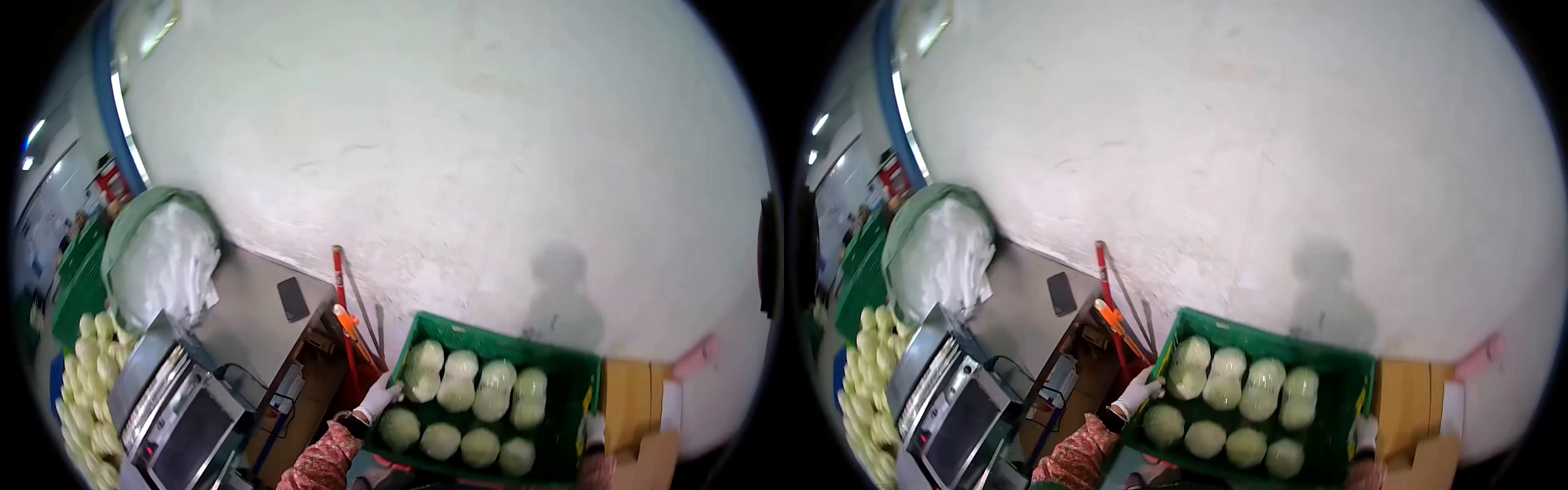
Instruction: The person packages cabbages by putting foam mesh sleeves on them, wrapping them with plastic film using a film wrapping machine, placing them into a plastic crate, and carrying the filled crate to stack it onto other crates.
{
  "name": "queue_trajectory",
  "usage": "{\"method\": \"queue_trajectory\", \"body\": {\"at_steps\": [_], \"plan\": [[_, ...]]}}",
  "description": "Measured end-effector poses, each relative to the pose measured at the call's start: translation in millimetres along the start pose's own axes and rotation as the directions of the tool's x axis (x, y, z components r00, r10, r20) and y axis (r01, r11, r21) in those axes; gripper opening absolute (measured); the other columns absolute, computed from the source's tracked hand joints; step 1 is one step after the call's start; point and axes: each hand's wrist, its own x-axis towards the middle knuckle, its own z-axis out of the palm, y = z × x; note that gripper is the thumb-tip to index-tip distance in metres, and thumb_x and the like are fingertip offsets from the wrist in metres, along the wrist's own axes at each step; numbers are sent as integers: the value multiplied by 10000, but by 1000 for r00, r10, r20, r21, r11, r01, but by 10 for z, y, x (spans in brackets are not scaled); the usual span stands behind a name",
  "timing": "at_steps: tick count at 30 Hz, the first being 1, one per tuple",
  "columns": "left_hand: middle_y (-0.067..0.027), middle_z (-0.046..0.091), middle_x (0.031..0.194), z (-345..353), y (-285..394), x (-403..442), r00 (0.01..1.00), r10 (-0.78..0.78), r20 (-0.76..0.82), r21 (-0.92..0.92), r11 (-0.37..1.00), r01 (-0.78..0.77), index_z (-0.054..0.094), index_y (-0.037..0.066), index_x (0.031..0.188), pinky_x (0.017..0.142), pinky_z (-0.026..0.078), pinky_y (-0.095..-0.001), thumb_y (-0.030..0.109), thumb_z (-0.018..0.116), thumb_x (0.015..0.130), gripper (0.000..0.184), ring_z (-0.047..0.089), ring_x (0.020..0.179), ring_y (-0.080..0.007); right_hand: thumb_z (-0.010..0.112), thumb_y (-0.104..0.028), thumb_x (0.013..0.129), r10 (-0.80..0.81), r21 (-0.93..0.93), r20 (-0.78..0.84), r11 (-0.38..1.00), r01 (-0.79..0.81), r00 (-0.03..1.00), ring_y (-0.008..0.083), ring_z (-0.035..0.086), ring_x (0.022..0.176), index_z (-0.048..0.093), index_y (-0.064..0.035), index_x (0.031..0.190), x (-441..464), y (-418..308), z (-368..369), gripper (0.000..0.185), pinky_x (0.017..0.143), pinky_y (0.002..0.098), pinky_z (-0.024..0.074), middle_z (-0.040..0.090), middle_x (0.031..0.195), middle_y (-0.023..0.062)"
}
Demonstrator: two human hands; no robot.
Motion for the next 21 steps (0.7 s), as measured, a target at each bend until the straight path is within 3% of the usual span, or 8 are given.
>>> {"method": "queue_trajectory", "body": {"at_steps": [1, 2, 4, 5, 7, 11, 13, 21], "plan": [[-45, 593, 951, 49, 53, 7, 989, -147, -19, -33, 989, 146, 521, 8, 1194, 746, 457, -271, 139, 622, 893, 344, 555, 835, -138, 555, -269, 909, 197, 323, 186, 913, -250, 962, 250, 478, 372, 584, -87, 708, 108, 129, -60, 273, 377, 387, 398, 508, 511, 95], [-45, 593, 951, 79, -19, 72, 990, -129, -57, -57, 990, 126, 521, 8, 1194, 746, 457, -271, 139, 622, 893, 344, 555, 835, -138, 550, -282, 919, 287, 305, 265, 881, -362, 921, 229, 467, 366, 544, -83, 677, 25, 7, -134, 313, 366, 360, 376, 470, 480, 71], [-63, 595, 945, 114, -219, 146, 982, 103, -155, 277, 959, -57, 524, 8, 1167, 735, 453, -272, 159, 647, 882, 345, 551, 840, -136, 553, -294, 918, 390, 207, 255, 872, -444, 885, 177, 346, 326, 464, -106, 646, 49, -53, -159, 342, 330, 313, 273, 362, 446, 12], [-76, 597, 955, 152, -70, 12, 986, 19, -166, 261, 965, 26, 520, 14, 1174, 759, 453, -274, 184, 678, 862, 389, 547, 853, -130, 507, -347, 929, 409, 249, 308, 837, -488, 859, 193, 365, 657, 498, -148, 864, 228, 178, -77, 210, 576, 389, 264, 439, 722, 33], [-71, 595, 931, 192, -36, -180, 973, 45, -228, 336, 941, 35, 537, 16, 1135, 749, 450, -276, 213, 700, 845, 387, 541, 843, -125, 413, -454, 951, 442, 314, 412, 752, -579, 797, 225, 404, 1319, 567, -232, 1299, 638, 713, 69, 441, 1068, 540, 247, 592, 1275, 77], [-55, 602, 826, 62, -99, -721, 929, 39, -368, 345, 933, 98, 566, 44, 1010, 687, 470, -299, 234, 726, 812, 317, 555, 752, -139, 511, -345, 923, 344, 142, 251, 911, -386, 905, 173, 327, 647, 487, -173, 865, 281, 174, -85, 182, 565, 377, 226, 406, 722, 13], [-166, 659, 951, -9, -45, -1218, 890, -1, -456, 345, 922, 177, 575, 40, 1024, 818, 483, -369, 333, 702, 789, 396, 643, 921, -299, 560, -290, 909, 252, 131, 266, 947, -294, 930, 147, 288, 311, 447, -144, 648, 90, 6, -61, 319, 314, 296, 216, 313, 445, -19], [-48, 587, 793, 93, -578, -3651, 622, -123, -773, -96, 992, 77, 556, 48, 972, 681, 457, -293, 147, 642, 841, 185, 543, 749, -134, 631, -265, 877, -260, 160, 532, 965, 206, 806, 84, 319, 326, 459, -142, 627, -632, -764, 540, 327, 310, 259, 203, 348, 458, -54]]}}
